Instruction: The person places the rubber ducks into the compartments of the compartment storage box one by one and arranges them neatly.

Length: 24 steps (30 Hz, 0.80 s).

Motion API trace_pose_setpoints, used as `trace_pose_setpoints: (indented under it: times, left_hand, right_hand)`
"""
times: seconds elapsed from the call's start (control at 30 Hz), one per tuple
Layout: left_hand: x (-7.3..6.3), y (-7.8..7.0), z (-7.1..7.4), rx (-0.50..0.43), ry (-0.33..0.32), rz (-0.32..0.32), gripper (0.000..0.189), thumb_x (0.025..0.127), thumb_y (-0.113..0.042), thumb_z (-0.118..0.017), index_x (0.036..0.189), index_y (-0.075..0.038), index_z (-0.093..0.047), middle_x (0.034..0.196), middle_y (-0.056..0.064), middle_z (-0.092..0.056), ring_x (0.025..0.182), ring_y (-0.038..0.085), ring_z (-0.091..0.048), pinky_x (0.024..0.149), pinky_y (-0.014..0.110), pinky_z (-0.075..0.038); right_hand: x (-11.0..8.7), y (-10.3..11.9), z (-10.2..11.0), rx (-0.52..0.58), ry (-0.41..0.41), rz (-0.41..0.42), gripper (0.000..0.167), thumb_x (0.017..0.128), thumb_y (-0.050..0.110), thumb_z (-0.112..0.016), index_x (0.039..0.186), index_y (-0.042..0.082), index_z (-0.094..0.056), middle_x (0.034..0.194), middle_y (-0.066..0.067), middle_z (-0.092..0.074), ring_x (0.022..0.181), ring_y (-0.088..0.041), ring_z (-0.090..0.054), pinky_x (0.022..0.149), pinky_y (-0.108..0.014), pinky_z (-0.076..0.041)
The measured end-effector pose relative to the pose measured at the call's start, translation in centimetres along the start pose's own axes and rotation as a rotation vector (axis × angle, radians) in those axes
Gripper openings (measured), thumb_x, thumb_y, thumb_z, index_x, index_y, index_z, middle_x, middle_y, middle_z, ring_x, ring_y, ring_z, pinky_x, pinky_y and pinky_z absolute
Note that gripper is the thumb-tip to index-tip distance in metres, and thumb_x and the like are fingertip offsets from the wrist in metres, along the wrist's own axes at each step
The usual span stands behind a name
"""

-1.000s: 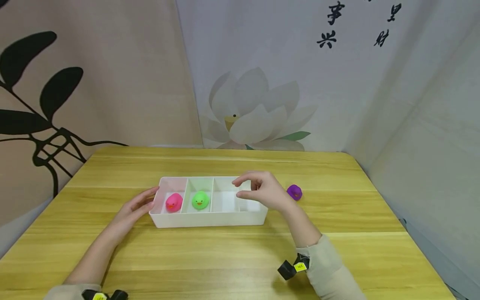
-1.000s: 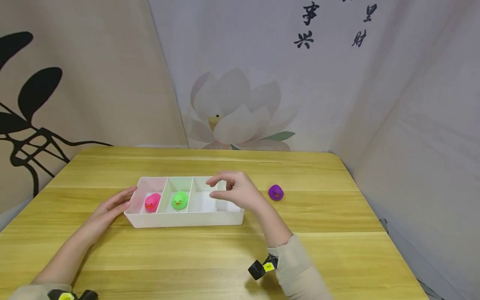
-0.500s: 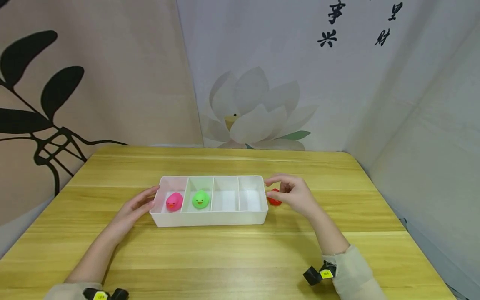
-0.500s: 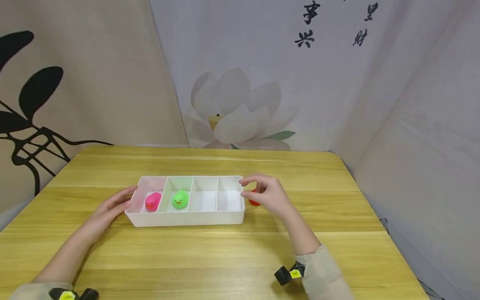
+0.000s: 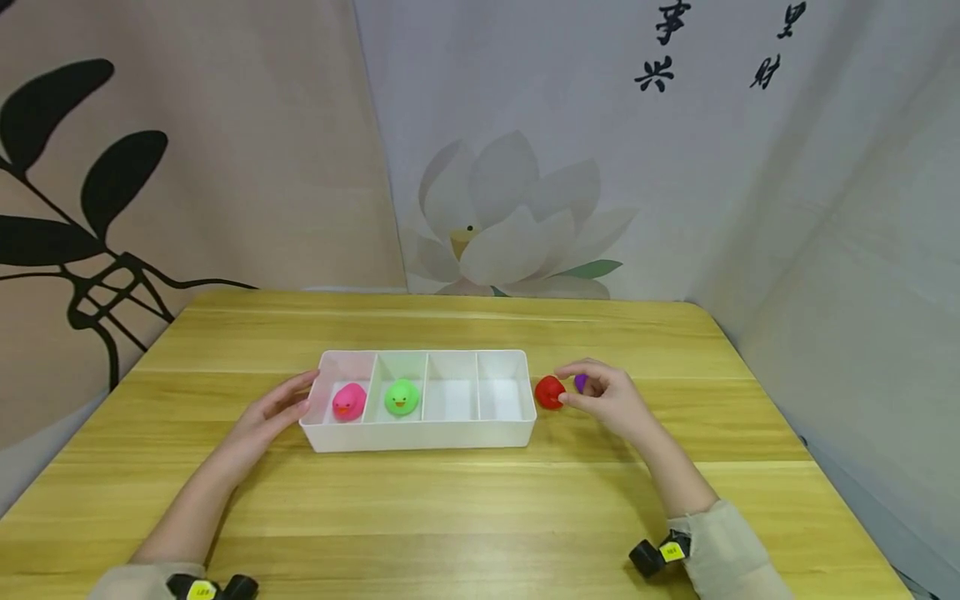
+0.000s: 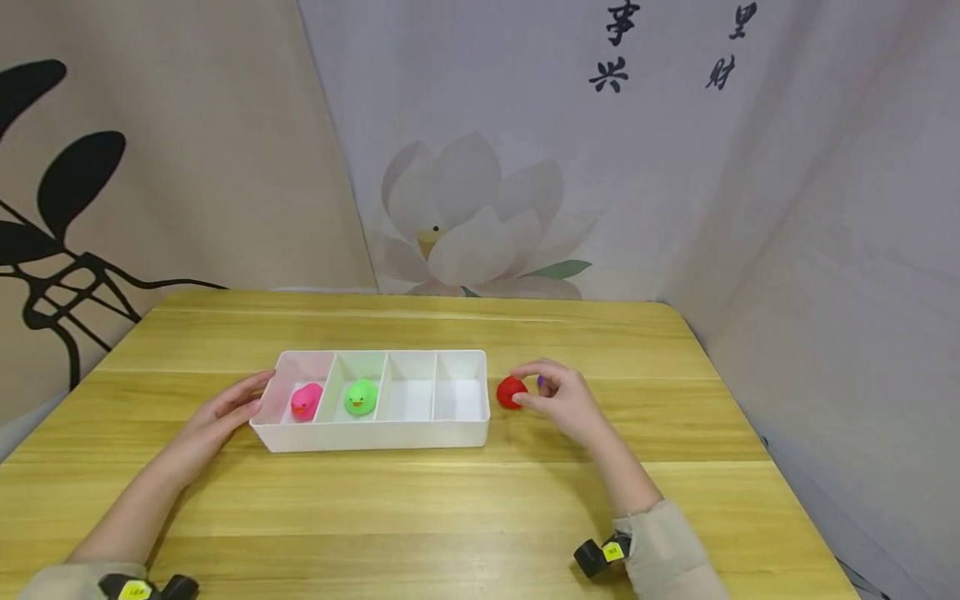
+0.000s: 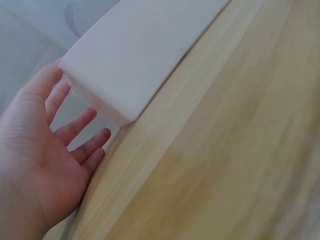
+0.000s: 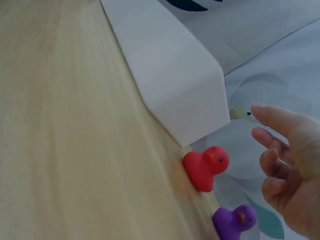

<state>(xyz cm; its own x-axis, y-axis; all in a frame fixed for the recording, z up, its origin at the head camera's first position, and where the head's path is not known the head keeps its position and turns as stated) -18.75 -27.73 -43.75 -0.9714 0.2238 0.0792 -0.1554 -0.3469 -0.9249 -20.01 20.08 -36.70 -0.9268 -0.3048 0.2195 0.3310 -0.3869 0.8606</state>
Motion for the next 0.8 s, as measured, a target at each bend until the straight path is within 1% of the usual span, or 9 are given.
trace_pose_setpoints:
  times: [0.07, 0.2, 0.3, 0.37, 0.43, 0.53, 0.6, 0.67, 0.8]
  left_hand:
    - [0.0, 0.0, 0.0, 0.004, 0.002, 0.006, 0.049, 0.103, -0.026, -0.045, 0.149, -0.011, -0.035, 0.146, 0.018, -0.035, 0.118, 0.006, -0.042, 0.089, 0.018, -0.037]
    - [0.0, 0.0, 0.0, 0.010, 0.004, 0.019, 0.050, 0.103, -0.027, -0.045, 0.149, -0.011, -0.034, 0.148, 0.017, -0.033, 0.119, 0.009, -0.040, 0.092, 0.026, -0.036]
    - [0.1, 0.0, 0.0, 0.013, 0.005, 0.026, 0.050, 0.103, -0.028, -0.045, 0.149, -0.012, -0.034, 0.149, 0.016, -0.032, 0.120, 0.011, -0.039, 0.094, 0.032, -0.035]
    - [0.2, 0.0, 0.0, 0.014, 0.004, 0.026, 0.050, 0.103, -0.028, -0.045, 0.149, -0.012, -0.034, 0.149, 0.016, -0.032, 0.121, 0.012, -0.039, 0.094, 0.033, -0.035]
    - [0.2, 0.0, 0.1, 0.014, 0.004, 0.026, 0.050, 0.103, -0.028, -0.045, 0.149, -0.012, -0.034, 0.149, 0.016, -0.032, 0.121, 0.012, -0.039, 0.095, 0.032, -0.035]
    - [0.2, 0.0, 0.1, 0.014, 0.004, 0.022, 0.050, 0.103, -0.028, -0.045, 0.149, -0.013, -0.034, 0.149, 0.016, -0.032, 0.121, 0.013, -0.040, 0.094, 0.033, -0.035]
    - [0.2, 0.0, 0.1, 0.010, 0.006, 0.017, 0.050, 0.103, -0.027, -0.045, 0.149, -0.013, -0.034, 0.149, 0.016, -0.032, 0.121, 0.013, -0.040, 0.094, 0.031, -0.036]
    - [0.2, 0.1, 0.1, 0.003, 0.007, 0.010, 0.049, 0.103, -0.026, -0.045, 0.149, -0.013, -0.035, 0.148, 0.017, -0.032, 0.120, 0.012, -0.040, 0.092, 0.027, -0.037]
    - [0.1, 0.1, 0.2, -0.005, 0.009, 0.003, 0.049, 0.103, -0.026, -0.045, 0.149, -0.012, -0.034, 0.148, 0.017, -0.033, 0.119, 0.010, -0.042, 0.090, 0.020, -0.037]
  right_hand:
    - [0.0, -0.3, -0.1, -0.011, 0.005, -0.017, 0.031, 0.082, -0.001, -0.073, 0.111, -0.007, -0.065, 0.090, -0.009, -0.056, 0.060, -0.016, -0.041, 0.050, -0.021, -0.033]
    - [0.1, -1.0, -0.3, -0.026, 0.013, -0.036, 0.032, 0.084, 0.000, -0.072, 0.114, -0.007, -0.064, 0.088, -0.014, -0.050, 0.065, -0.019, -0.041, 0.053, -0.020, -0.032]
    - [0.1, -1.5, -0.6, -0.038, 0.007, -0.040, 0.032, 0.085, 0.001, -0.071, 0.116, -0.006, -0.064, 0.087, -0.014, -0.048, 0.067, -0.022, -0.042, 0.054, -0.020, -0.034]
    - [0.1, -1.8, -0.8, -0.049, 0.000, -0.034, 0.032, 0.085, 0.001, -0.070, 0.116, -0.006, -0.063, 0.087, -0.013, -0.049, 0.068, -0.023, -0.043, 0.055, -0.021, -0.035]
    - [0.1, -2.0, -0.9, -0.065, -0.007, -0.030, 0.032, 0.086, 0.001, -0.070, 0.117, -0.006, -0.063, 0.089, -0.013, -0.049, 0.068, -0.023, -0.044, 0.055, -0.021, -0.036]
    - [0.1, -2.2, -1.2, -0.074, -0.015, -0.025, 0.032, 0.086, -0.001, -0.069, 0.116, -0.007, -0.063, 0.091, -0.020, -0.050, 0.067, -0.024, -0.044, 0.053, -0.020, -0.036]
    - [0.1, -2.4, -1.3, -0.068, -0.014, -0.035, 0.032, 0.086, -0.002, -0.068, 0.117, -0.008, -0.062, 0.092, -0.025, -0.049, 0.064, -0.023, -0.045, 0.051, -0.020, -0.036]
    - [0.2, -2.7, -1.3, -0.050, -0.009, -0.048, 0.032, 0.087, -0.003, -0.067, 0.118, -0.008, -0.061, 0.090, -0.025, -0.049, 0.060, -0.022, -0.045, 0.048, -0.021, -0.037]
    - [0.2, -3.0, -1.5, -0.027, -0.001, -0.078, 0.033, 0.087, -0.002, -0.067, 0.119, -0.007, -0.061, 0.080, -0.019, -0.049, 0.052, -0.021, -0.047, 0.044, -0.023, -0.040]
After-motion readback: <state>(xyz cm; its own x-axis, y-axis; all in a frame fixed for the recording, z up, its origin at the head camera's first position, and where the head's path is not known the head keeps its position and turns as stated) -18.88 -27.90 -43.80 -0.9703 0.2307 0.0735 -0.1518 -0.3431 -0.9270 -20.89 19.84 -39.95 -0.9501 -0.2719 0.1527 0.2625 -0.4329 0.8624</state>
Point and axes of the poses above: each hand's wrist, its own x-axis towards the middle knuckle, its own z-axis out of the back of the hand, y = z × x, the point moved 2 cm from there along x, towards the middle knuckle
